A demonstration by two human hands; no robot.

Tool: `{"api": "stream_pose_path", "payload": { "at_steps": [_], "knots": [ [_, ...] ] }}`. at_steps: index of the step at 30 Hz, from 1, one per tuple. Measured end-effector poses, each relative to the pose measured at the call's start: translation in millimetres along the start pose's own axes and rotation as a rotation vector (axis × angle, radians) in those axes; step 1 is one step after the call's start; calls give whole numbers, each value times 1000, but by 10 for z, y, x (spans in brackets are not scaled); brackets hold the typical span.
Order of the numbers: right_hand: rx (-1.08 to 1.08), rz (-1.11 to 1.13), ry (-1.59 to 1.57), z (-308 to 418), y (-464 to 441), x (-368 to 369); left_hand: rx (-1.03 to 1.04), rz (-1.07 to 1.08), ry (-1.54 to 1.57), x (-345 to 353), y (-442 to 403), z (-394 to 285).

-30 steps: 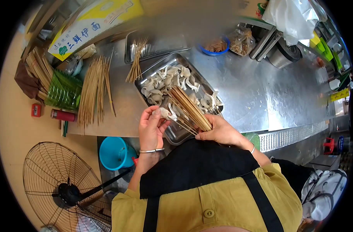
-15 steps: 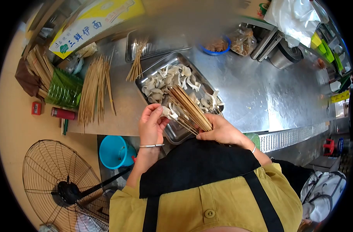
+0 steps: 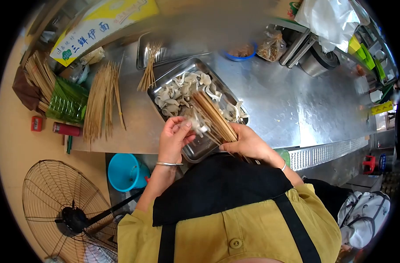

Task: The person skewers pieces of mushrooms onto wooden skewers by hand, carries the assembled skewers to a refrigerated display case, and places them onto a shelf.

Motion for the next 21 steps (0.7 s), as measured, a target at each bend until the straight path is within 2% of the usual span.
{"api": "stream_pose_path", "payload": {
  "at_steps": [1, 2, 3, 4, 6, 8, 9, 11, 12, 14, 15, 17, 18, 20, 21],
  "knots": [
    [6, 4, 4, 11, 15, -26, -26, -5, -22, -20, -15, 15],
    [52, 19, -124, -11, 54, -49, -29, -9, -13, -82, -55, 43],
    [103, 36, -254, -42, 99, -43, 30, -77, -63, -243, -117, 68],
    [117, 46, -253, -35, 139, -31, 87, -146, -113, -434, -187, 138],
    [52, 47, -414, 38, 167, -42, 29, -185, -125, -816, -467, 621],
    [41, 67, -367, 30, 170, -51, 78, -47, -1182, -717, -632, 730],
    [50, 55, -379, 17, 175, -53, 82, -43, -1176, -667, -671, 752],
    [63, 38, -387, -10, 185, -61, -161, 7, -1376, -560, -753, 949],
    [60, 50, -390, -18, 178, -52, -160, 7, -1372, -532, -749, 1015],
    [51, 61, -389, -12, 147, -34, -1, -121, -1445, -517, -743, 1030],
    [59, 66, -347, -10, 137, -18, 2, -121, -1444, -512, -766, 1044],
    [69, 78, -298, -39, 108, 4, -104, -109, -1175, -594, -812, 1144],
    [67, 80, -298, -50, 90, 20, -103, -112, -1176, -648, -859, 1249],
    [52, 42, -264, -47, 66, 11, 149, -117, -989, -682, -948, 1374],
    [52, 45, -261, -27, 58, 16, 150, -121, -988, -604, -895, 1253]
  ]
}}
Point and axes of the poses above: each hand's wrist, its own y-axis away from the middle knuckle, its own x-axis out of the palm, z = x × y, the point moved 7 cm from there along -y, towards the middle knuckle, and after that the axes turned 10 degrees about z, right-handed, at the moved point
